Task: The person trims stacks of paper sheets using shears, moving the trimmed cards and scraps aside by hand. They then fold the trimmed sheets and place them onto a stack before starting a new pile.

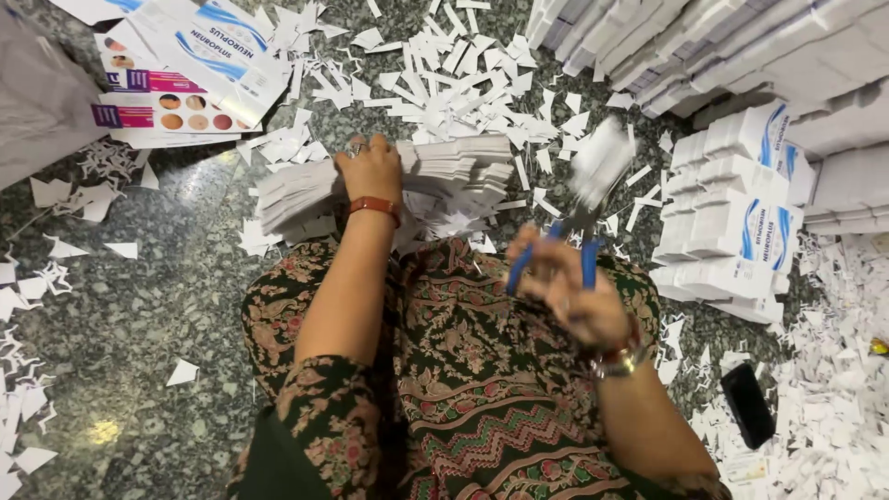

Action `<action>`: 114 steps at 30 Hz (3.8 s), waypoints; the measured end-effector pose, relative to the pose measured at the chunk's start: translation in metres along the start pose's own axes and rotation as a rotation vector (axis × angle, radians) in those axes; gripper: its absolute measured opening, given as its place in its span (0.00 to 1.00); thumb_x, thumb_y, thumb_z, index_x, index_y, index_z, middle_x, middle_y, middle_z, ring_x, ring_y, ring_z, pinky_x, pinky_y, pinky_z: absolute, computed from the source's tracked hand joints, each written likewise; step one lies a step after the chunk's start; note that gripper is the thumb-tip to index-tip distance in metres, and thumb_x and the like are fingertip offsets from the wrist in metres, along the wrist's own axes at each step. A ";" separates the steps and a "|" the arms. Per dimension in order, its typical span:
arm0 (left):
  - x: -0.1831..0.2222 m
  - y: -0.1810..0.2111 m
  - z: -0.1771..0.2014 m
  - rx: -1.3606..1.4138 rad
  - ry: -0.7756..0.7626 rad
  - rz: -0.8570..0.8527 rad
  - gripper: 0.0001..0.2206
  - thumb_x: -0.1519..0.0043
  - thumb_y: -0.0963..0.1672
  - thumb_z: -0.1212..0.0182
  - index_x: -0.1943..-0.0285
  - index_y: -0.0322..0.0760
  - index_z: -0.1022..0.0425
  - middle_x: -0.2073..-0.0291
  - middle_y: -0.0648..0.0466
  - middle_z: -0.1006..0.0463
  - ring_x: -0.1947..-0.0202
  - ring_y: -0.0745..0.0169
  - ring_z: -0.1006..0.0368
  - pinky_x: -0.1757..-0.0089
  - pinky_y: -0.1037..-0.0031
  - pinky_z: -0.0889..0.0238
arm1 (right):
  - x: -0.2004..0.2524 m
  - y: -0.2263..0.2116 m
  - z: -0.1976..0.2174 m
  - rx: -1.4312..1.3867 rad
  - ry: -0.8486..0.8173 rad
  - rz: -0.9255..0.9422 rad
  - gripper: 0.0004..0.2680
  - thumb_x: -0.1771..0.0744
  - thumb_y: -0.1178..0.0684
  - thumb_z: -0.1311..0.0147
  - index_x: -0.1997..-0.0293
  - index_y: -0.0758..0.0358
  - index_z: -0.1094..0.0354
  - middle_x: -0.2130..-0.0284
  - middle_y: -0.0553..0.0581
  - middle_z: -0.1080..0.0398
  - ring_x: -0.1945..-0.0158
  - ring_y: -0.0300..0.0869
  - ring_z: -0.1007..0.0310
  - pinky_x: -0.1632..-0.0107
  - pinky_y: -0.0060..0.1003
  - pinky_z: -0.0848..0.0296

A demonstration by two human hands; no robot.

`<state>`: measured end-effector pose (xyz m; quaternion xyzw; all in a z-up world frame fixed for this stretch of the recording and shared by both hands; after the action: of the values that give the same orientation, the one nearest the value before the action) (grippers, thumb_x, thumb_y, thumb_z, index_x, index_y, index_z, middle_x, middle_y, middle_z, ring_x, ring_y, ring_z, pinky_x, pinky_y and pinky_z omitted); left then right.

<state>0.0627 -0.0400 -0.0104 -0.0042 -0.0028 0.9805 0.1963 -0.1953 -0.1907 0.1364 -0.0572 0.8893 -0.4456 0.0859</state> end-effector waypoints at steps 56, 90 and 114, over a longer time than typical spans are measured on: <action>0.011 0.008 0.025 -0.030 -0.097 -0.121 0.08 0.38 0.45 0.45 0.56 0.45 0.19 0.53 0.53 0.26 0.47 0.53 0.32 0.52 0.45 0.41 | -0.092 -0.012 0.114 2.539 0.148 -0.304 0.17 0.37 0.57 0.49 0.42 0.51 0.30 0.30 0.62 0.46 0.27 0.58 0.53 0.33 0.70 0.64; -0.004 0.011 -0.041 0.078 0.107 -0.153 0.12 0.32 0.44 0.50 0.58 0.43 0.18 0.51 0.49 0.24 0.43 0.40 0.33 0.51 0.40 0.45 | -0.142 0.048 0.041 1.964 0.177 0.110 0.34 0.38 0.39 0.40 0.29 0.67 0.53 0.35 0.72 0.44 0.31 0.61 0.48 0.33 0.58 0.45; 0.043 -0.183 0.026 0.742 0.099 -0.159 0.39 0.59 0.49 0.20 0.39 0.36 0.35 0.50 0.41 0.29 0.50 0.37 0.31 0.51 0.58 0.35 | -0.185 0.123 0.073 2.213 0.008 -0.167 0.30 0.38 0.24 0.45 0.44 0.63 0.35 0.66 0.56 0.26 0.66 0.46 0.25 0.60 0.44 0.26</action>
<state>0.0929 0.1454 0.0170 0.0201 0.3616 0.8952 0.2596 -0.0027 -0.1419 0.0136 -0.0072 -0.0059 -0.9984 0.0566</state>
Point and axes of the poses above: each hand's wrist, its own x-axis away from the middle knuckle, its own z-axis out of the back of the hand, y = z × x, the point moved 7 cm from there along -x, towards the middle knuckle
